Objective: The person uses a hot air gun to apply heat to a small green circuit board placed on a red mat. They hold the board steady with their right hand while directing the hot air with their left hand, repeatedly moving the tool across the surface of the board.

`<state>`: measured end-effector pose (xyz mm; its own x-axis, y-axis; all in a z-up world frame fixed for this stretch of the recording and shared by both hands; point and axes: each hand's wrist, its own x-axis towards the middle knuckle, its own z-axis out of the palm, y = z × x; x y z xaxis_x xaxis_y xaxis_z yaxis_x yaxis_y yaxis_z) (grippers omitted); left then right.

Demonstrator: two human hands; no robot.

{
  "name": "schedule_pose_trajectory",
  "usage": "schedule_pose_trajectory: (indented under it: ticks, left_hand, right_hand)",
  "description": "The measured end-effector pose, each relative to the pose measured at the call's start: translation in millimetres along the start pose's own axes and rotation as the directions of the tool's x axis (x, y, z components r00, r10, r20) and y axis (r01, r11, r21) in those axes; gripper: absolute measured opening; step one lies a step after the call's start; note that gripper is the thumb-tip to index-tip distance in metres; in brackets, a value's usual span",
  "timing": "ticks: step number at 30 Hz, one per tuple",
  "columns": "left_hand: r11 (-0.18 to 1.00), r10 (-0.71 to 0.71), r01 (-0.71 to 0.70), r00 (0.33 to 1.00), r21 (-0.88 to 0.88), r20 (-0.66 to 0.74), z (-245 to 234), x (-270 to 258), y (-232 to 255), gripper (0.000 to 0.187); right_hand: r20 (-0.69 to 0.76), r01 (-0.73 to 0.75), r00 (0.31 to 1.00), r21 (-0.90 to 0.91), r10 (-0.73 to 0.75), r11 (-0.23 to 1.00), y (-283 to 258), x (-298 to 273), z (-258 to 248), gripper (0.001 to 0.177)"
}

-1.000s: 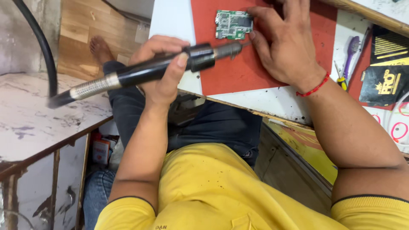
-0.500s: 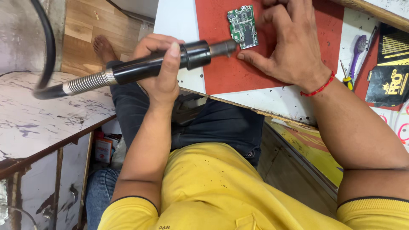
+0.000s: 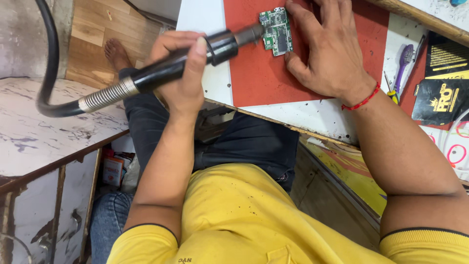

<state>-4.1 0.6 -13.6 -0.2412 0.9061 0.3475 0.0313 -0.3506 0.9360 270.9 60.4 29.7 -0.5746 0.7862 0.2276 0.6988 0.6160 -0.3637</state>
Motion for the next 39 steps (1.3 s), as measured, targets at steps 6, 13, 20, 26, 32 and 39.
schedule_pose_trajectory:
  ticks: [6, 13, 20, 26, 32, 39]
  left_hand:
    - [1.0, -0.006, 0.006, 1.0, 0.022, -0.004, 3.1, 3.1, 3.4, 0.027]
    - [1.0, 0.01, -0.01, 1.0, -0.026, 0.0, 2.7, 8.1, 0.2, 0.027]
    - [0.997, -0.02, 0.018, 0.999, -0.077, -0.034, 3.1, 3.2, -1.3, 0.028]
    - [1.0, 0.018, -0.016, 0.999, 0.027, -0.038, 2.9, 5.1, -1.6, 0.026]
    - [0.997, -0.039, 0.043, 0.997, -0.063, 0.064, -3.1, 5.8, 0.3, 0.025]
    - [1.0, 0.011, -0.012, 1.0, 0.029, 0.003, 2.2, 6.3, 1.9, 0.027]
  right_hand:
    - [0.008, 0.012, 1.0, 0.012, -0.012, 1.0, 5.5, -0.1, 2.8, 0.064]
    - [0.001, -0.018, 1.0, -0.002, 0.018, 1.0, 0.8, -0.6, 1.5, 0.068]
    - [0.049, -0.059, 0.997, -0.019, 0.059, 0.998, 5.7, -1.9, 5.9, 0.068]
    - [0.007, 0.018, 1.0, -0.014, -0.018, 1.0, 3.7, -0.7, 0.2, 0.067]
    - [0.069, 0.017, 0.998, -0.023, -0.015, 1.0, 2.7, -0.4, -2.7, 0.067]
    - [0.045, 0.048, 0.998, -0.05, -0.045, 0.998, 2.1, 1.7, -3.8, 0.063]
